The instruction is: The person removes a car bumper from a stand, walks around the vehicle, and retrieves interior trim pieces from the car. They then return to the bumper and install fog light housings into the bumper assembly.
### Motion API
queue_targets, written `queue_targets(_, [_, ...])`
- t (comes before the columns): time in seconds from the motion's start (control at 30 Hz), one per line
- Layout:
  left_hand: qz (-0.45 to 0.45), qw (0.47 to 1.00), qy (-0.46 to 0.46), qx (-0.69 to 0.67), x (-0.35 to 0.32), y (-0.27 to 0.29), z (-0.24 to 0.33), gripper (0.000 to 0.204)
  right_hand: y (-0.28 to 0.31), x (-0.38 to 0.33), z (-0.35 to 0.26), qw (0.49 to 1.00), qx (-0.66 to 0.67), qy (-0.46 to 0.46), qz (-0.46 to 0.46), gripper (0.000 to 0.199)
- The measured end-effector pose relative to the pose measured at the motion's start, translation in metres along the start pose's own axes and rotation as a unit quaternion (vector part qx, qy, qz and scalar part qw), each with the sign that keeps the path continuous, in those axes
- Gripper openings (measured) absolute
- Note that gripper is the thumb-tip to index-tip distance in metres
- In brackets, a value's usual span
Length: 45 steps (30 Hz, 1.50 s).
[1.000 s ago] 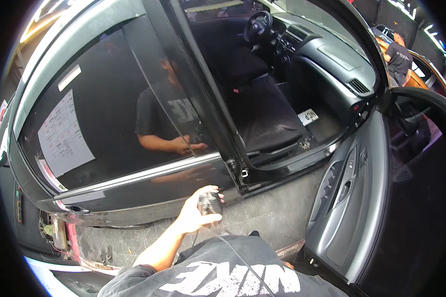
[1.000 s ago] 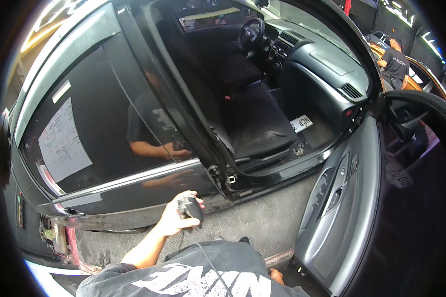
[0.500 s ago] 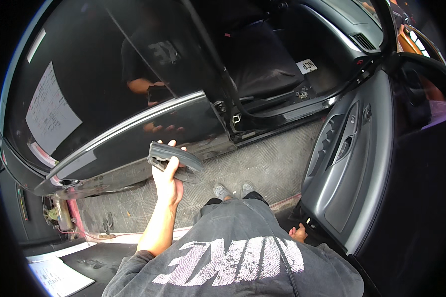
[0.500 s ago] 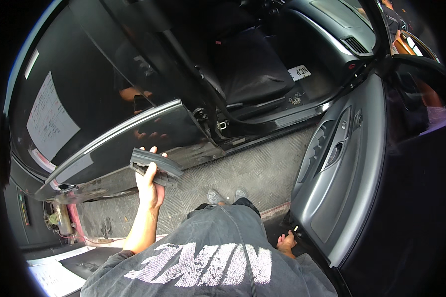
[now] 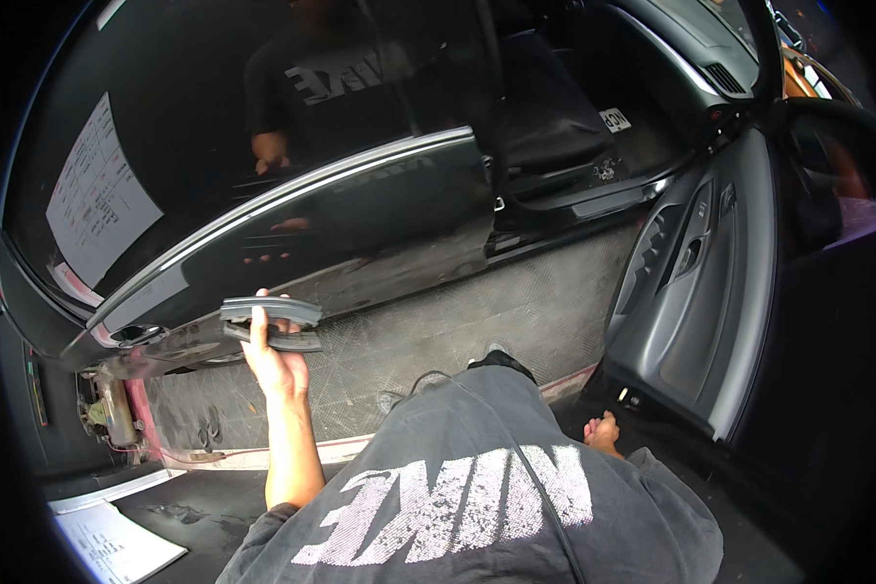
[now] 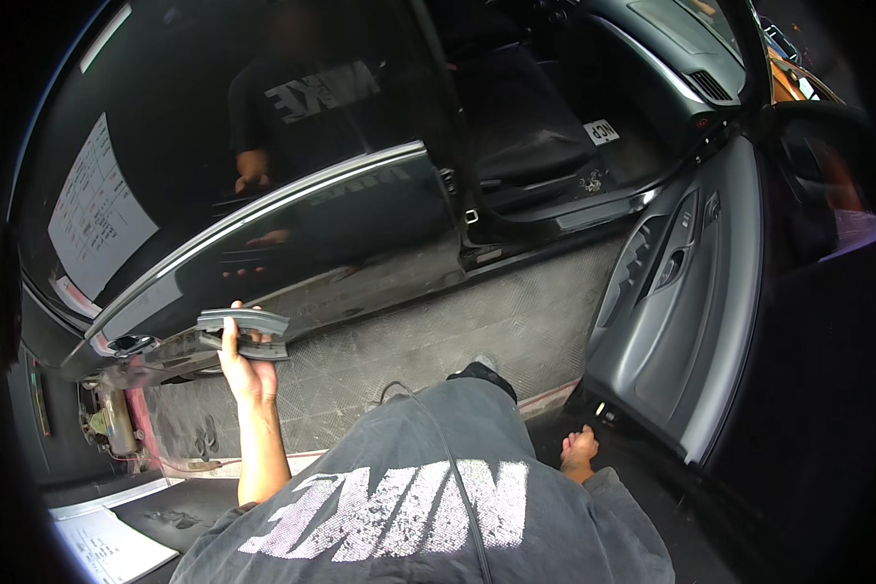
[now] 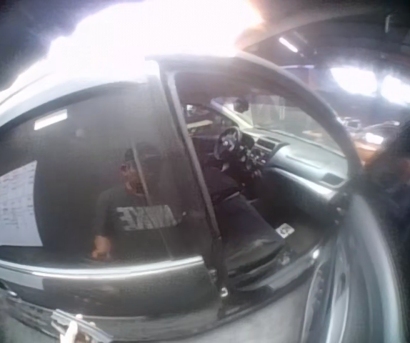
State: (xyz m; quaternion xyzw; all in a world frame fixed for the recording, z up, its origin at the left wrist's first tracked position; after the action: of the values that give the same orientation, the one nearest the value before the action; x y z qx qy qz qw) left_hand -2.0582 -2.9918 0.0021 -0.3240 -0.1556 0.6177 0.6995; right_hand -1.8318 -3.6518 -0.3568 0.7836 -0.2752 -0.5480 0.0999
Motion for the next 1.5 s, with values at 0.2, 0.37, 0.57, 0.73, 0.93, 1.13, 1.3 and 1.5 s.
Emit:
queue_targets(0.2, [-0.007, 0.999, -0.047, -0.003, 0.024, 0.089, 0.103, 0.051, 0.009, -0.050, -0.013, 0.994, -0.012, 0.060, 0.085, 0.041])
queue_targets(0.37, [0.021, 0.999, -0.044, -0.024, 0.029, 0.166, 0.150, 0.045, 0.023, -0.068, -0.009, 0.991, -0.035, 0.111, 0.061, 0.029])
queue_targets(0.57, [0.044, 0.999, -0.010, -0.019, 0.041, 0.177, 0.138, 0.049, 0.036, -0.056, -0.003, 0.993, -0.054, 0.103, 0.027, 0.024])
queue_targets(0.73, [0.012, 0.999, 0.030, -0.032, 0.044, 0.143, 0.113, 0.055, 0.038, -0.069, -0.004, 0.983, -0.116, 0.141, 0.022, 0.026])
queue_targets(0.93, [0.001, 0.998, 0.048, -0.033, 0.019, 0.087, 0.104, 0.049, 0.039, -0.073, -0.007, 0.952, -0.194, 0.211, 0.108, 0.033])
queue_targets(1.13, [-0.007, 0.997, 0.064, -0.046, 0.009, 0.083, 0.107, 0.045, 0.037, -0.072, -0.007, 0.893, -0.308, 0.267, 0.192, 0.040])
queue_targets(1.3, [0.000, 0.997, 0.045, -0.056, -0.001, 0.096, 0.121, 0.045, 0.023, -0.136, -0.026, 0.819, -0.436, 0.332, 0.171, 0.048])
queue_targets(1.5, [0.019, 0.997, 0.043, -0.068, -0.014, 0.103, 0.126, 0.045, 0.010, -0.123, -0.020, 0.747, -0.506, 0.376, 0.210, 0.049])
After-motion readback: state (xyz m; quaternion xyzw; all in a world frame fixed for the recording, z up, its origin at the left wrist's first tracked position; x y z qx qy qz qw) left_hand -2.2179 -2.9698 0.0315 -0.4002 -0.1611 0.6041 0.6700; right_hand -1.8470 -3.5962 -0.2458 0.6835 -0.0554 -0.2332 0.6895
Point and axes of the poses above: each hand's wrist, its own x-axis towards the middle knuckle, its own y-axis out of the back of the hand, z = x × y, the point moved 4 cm from there along x, towards the middle knuckle, and after that the axes turned 11 degrees about -x, right-handed, at the moved point
